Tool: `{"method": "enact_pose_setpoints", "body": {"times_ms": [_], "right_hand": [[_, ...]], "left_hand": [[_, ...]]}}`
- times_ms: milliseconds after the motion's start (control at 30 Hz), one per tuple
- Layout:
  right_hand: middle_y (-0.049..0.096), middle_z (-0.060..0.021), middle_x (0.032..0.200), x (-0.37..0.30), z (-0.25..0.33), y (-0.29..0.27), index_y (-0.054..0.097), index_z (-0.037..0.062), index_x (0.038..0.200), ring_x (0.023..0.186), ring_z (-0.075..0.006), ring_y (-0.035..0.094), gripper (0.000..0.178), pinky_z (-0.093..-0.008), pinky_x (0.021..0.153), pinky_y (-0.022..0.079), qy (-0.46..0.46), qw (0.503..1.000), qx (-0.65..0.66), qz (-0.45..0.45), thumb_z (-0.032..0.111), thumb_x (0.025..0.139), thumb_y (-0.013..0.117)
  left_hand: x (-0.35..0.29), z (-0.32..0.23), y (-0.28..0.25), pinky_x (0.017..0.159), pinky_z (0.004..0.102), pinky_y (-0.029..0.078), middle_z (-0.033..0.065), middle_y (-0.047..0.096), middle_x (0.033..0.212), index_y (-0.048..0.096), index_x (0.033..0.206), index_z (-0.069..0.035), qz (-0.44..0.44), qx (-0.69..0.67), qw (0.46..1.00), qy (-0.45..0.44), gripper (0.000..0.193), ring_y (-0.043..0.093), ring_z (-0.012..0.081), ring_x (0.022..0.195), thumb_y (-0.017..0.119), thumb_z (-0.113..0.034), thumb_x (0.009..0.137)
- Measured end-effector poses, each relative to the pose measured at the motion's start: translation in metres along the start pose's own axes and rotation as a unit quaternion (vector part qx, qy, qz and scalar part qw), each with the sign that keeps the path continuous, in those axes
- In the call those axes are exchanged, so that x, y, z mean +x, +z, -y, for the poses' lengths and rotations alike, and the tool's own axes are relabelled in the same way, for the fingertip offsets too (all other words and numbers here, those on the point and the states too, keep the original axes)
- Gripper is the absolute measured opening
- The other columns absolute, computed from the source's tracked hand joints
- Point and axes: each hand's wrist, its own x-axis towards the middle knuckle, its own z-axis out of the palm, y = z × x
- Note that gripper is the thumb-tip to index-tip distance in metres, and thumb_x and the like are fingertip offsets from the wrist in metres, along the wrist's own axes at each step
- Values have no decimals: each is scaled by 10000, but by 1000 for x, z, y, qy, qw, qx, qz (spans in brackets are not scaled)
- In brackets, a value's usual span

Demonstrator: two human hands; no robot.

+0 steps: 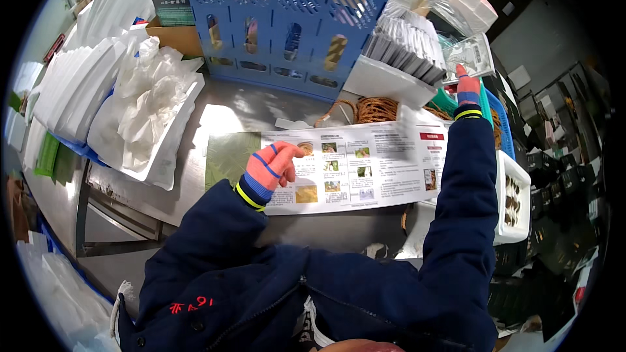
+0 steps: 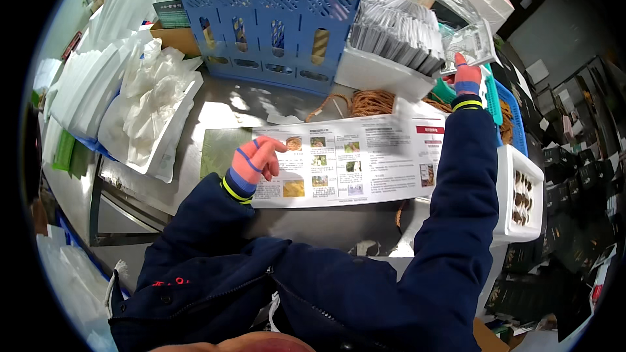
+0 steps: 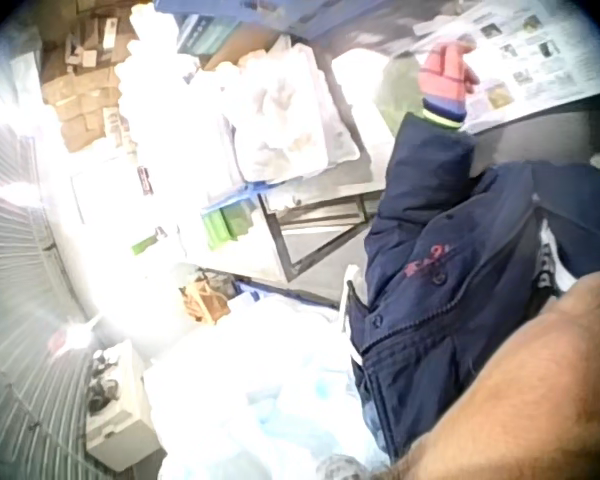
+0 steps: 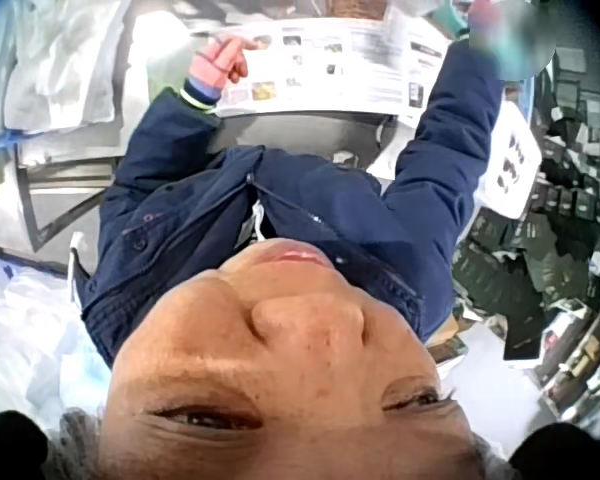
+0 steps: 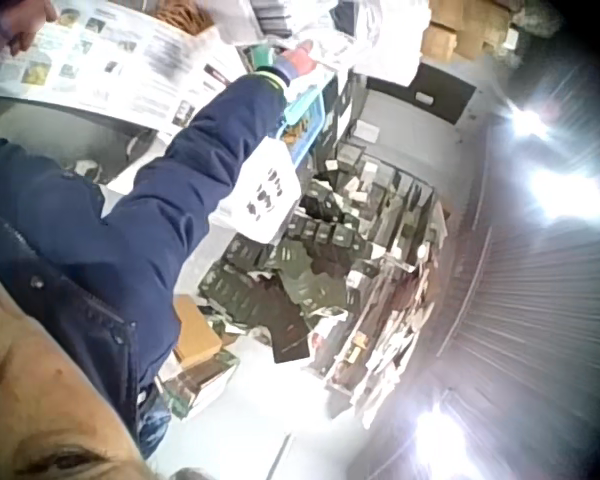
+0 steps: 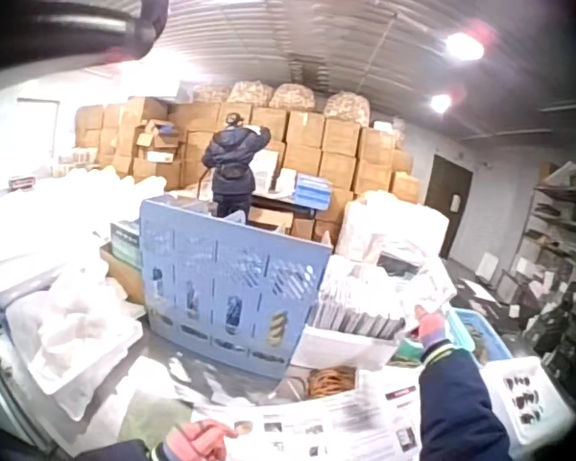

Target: The person repeatedly picks up small folded pamphlets from a blue basket, unfolds them to view the printed content, refolds them, and places them into a white tray. The person continues this cycle throughout the clip.

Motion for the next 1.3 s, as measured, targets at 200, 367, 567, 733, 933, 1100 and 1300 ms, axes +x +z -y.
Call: {"method": "enact_pose_setpoints", "body": {"times_ms": [200, 367, 567, 733, 933, 1100, 1300], "right_hand": [[580, -179, 566, 10, 6, 17, 570, -128, 792, 349, -243, 528, 378, -308, 312, 395, 18, 998, 26, 62, 248, 796, 606], [585, -159, 583, 19, -21, 18, 590, -88, 837, 345, -232, 517, 323, -285, 320, 396, 97, 990, 55, 91, 234, 809, 599], [572, -200, 578, 34, -5, 44, 576, -124, 750, 370, -275, 532, 389, -350, 365, 424, 39, 992, -88, 78, 261, 771, 626], [609, -261, 824, 68, -84, 22, 619, -43, 866, 831, -392, 576, 336, -416, 725, 443, -182, 914, -363, -17, 271, 813, 510], [643, -162, 758, 36, -69, 20, 691, 67, 738, 728, -340, 609, 192, -404, 696, 490, -414, 637, -646, 66, 206, 736, 558], [617, -183, 666, 52, -49, 16, 665, 50, 686, 621, -363, 599, 157, -388, 584, 494, -340, 593, -704, 191, 190, 660, 600], [609, -99, 714, 31, 19, 14, 486, 101, 1165, 469, -183, 562, 397, -303, 391, 431, 68, 986, -113, 107, 224, 799, 578]], "left_hand": [[-2, -4, 0, 495, 207, 380, 41, 534, 592, 573, 948, -5, 42, 7, 999, -18, 302, 453, 78, 498, 367, -222, 913], [-1, -3, 2, 499, 199, 387, 34, 532, 594, 576, 957, -10, 65, -3, 997, -30, 276, 458, 72, 505, 380, -200, 917], [-2, -4, 1, 498, 198, 390, 29, 537, 607, 576, 966, -15, 55, 6, 998, -34, 285, 466, 68, 521, 369, -207, 926], [1, -2, 1, 499, 197, 390, 27, 536, 601, 576, 970, -15, 82, -5, 996, -34, 284, 462, 67, 515, 373, -209, 927], [-3, -3, 0, 495, 199, 385, 28, 533, 596, 578, 963, -13, 62, -7, 998, -29, 287, 458, 69, 510, 378, -215, 924], [-2, -6, 1, 493, 199, 383, 29, 534, 594, 581, 955, -13, 74, -9, 997, -17, 294, 458, 69, 508, 379, -226, 925], [-3, -4, -2, 493, 203, 384, 30, 535, 593, 579, 961, -17, 64, -11, 998, -18, 292, 455, 72, 498, 375, -222, 921]]}}
